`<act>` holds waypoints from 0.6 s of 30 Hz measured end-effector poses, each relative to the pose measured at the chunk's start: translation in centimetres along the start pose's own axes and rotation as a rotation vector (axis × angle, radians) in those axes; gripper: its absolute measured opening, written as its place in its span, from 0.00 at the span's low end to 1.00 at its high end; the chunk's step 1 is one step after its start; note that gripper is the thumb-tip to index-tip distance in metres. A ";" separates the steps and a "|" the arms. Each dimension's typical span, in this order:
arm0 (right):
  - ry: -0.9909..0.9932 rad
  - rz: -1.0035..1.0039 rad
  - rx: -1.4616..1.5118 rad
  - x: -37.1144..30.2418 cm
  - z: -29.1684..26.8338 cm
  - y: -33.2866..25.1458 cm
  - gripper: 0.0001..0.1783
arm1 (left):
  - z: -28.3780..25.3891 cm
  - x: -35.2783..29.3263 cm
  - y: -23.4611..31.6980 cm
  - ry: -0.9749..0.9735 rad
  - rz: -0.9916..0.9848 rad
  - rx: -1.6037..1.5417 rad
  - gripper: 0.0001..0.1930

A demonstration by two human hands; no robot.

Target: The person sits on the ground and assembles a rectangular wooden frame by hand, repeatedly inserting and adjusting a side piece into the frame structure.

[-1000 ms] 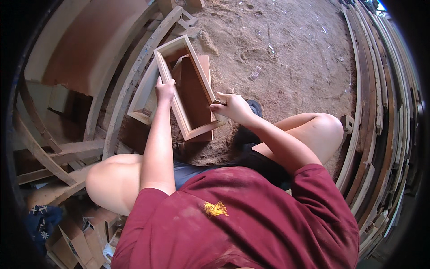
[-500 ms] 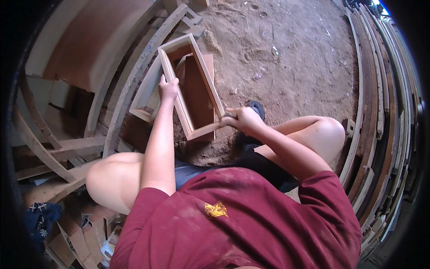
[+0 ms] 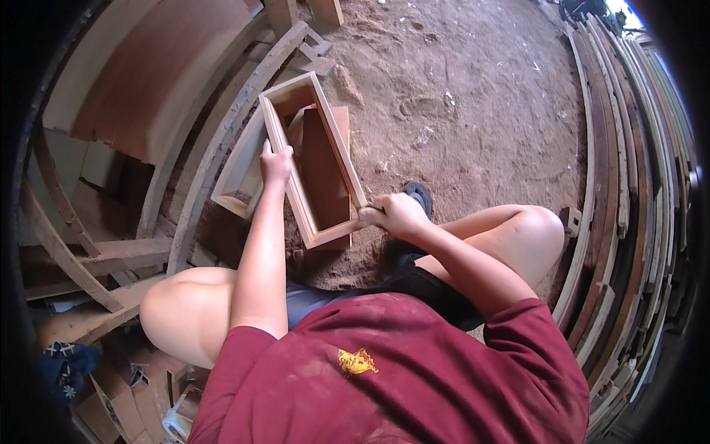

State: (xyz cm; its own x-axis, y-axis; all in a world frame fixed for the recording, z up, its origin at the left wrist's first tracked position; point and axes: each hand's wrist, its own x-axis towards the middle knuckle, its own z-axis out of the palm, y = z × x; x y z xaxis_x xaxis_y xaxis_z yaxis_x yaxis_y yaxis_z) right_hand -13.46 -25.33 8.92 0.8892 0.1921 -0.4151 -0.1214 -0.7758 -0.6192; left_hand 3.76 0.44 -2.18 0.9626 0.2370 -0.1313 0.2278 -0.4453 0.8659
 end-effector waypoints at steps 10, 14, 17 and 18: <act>-0.056 -0.094 -0.032 0.2 0.0 1.0 0.26 | 0.2 0.1 -0.8 -0.014 0.001 -0.020 0.41; 0.176 -0.111 -0.009 2.6 1.2 1.1 0.23 | 0.6 0.6 -1.0 -0.023 0.003 0.019 0.41; 0.095 -0.200 0.083 1.8 1.2 1.9 0.23 | 0.5 0.0 -0.3 -0.064 -0.018 -0.034 0.42; 0.059 -0.245 0.114 1.1 1.2 2.1 0.25 | 0.2 0.2 -0.6 -0.047 -0.004 -0.027 0.42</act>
State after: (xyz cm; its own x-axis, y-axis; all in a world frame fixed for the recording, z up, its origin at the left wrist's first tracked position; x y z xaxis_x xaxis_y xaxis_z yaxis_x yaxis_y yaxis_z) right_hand -13.28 -26.01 6.32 0.9220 0.3280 -0.2059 0.0551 -0.6373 -0.7686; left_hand 3.80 0.59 -2.80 0.9677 0.1972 -0.1569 0.2281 -0.4207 0.8781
